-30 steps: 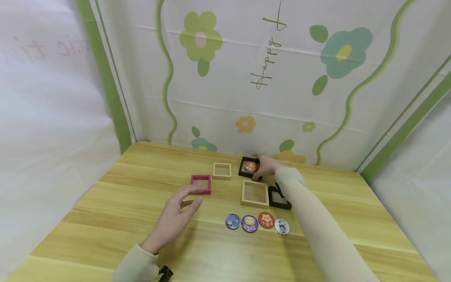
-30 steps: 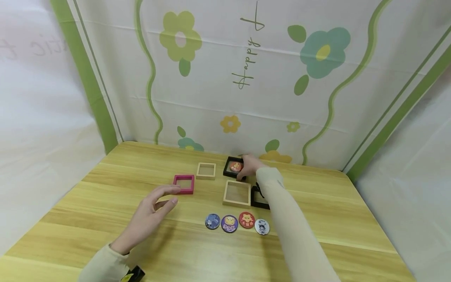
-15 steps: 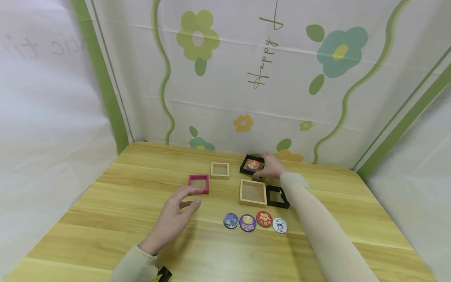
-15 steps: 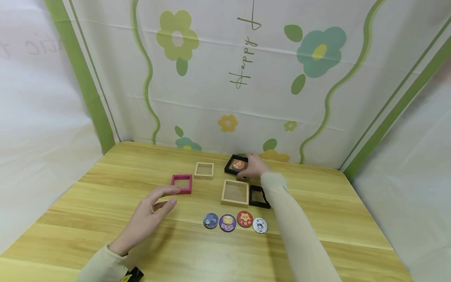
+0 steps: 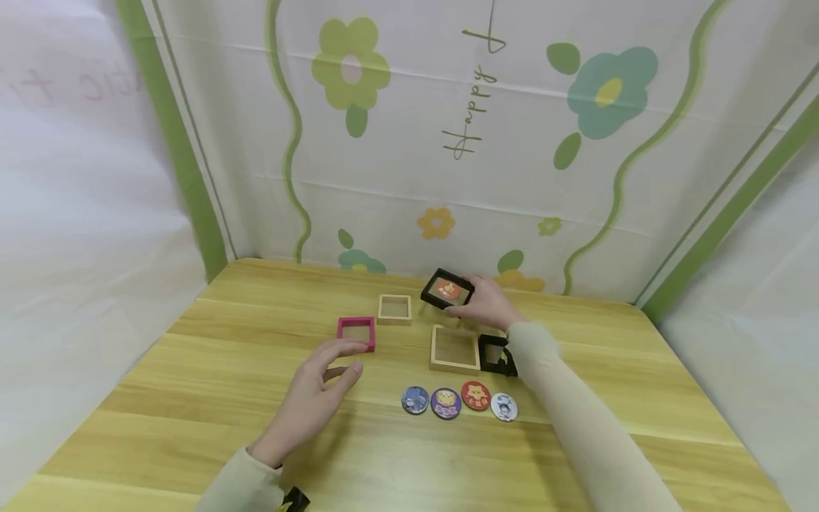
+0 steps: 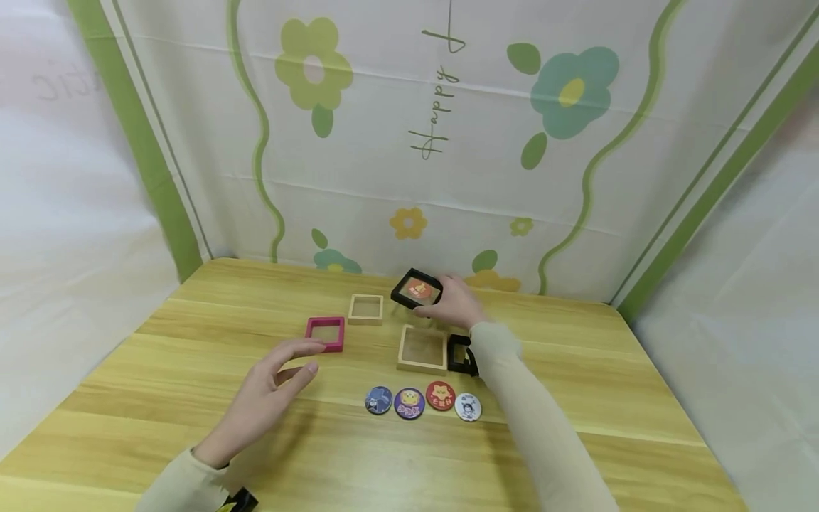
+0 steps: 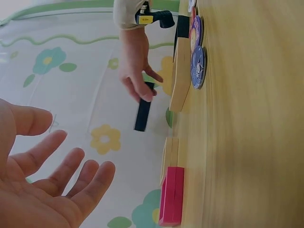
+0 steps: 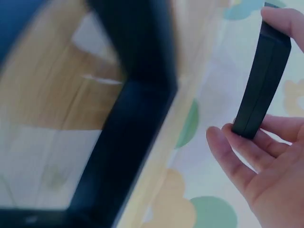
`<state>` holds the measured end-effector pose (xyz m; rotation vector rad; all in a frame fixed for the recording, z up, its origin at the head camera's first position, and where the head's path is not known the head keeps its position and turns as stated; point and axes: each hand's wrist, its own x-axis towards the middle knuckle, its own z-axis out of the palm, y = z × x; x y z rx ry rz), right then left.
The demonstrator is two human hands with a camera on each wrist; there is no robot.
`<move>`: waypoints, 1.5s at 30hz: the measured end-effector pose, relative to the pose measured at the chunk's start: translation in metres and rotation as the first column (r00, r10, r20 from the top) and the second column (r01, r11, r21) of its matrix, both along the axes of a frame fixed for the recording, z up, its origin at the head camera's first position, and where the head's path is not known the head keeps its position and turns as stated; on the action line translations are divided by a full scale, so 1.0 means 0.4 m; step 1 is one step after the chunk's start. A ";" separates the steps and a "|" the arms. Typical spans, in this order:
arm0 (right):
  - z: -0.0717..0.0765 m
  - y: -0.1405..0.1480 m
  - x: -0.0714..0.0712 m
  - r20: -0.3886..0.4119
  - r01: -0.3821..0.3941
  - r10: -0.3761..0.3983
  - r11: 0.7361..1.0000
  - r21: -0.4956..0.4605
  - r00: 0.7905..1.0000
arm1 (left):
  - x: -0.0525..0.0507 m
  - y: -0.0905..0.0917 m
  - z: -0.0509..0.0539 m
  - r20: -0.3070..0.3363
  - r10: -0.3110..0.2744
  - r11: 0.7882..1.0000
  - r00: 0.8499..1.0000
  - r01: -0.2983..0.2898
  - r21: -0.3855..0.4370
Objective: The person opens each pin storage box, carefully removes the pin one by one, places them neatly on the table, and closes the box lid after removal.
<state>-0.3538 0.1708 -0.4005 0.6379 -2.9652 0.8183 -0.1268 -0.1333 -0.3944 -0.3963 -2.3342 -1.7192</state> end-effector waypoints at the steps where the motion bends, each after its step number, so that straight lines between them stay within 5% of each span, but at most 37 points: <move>1: 0.004 -0.004 0.006 -0.008 0.004 -0.004 1.000 -0.007 1.000 | 0.000 0.000 -0.001 -0.001 -0.001 1.000 1.000 0.001 0.000; 24: 0.199 0.047 0.205 -0.115 0.025 -0.032 0.998 -0.064 0.993 | 0.005 0.007 -0.004 0.012 0.005 1.000 1.000 -0.005 -0.016; 45: 0.202 0.039 0.342 -0.182 -0.065 0.051 0.996 -0.069 0.982 | 0.004 0.014 -0.013 0.014 0.007 1.000 1.000 -0.006 -0.031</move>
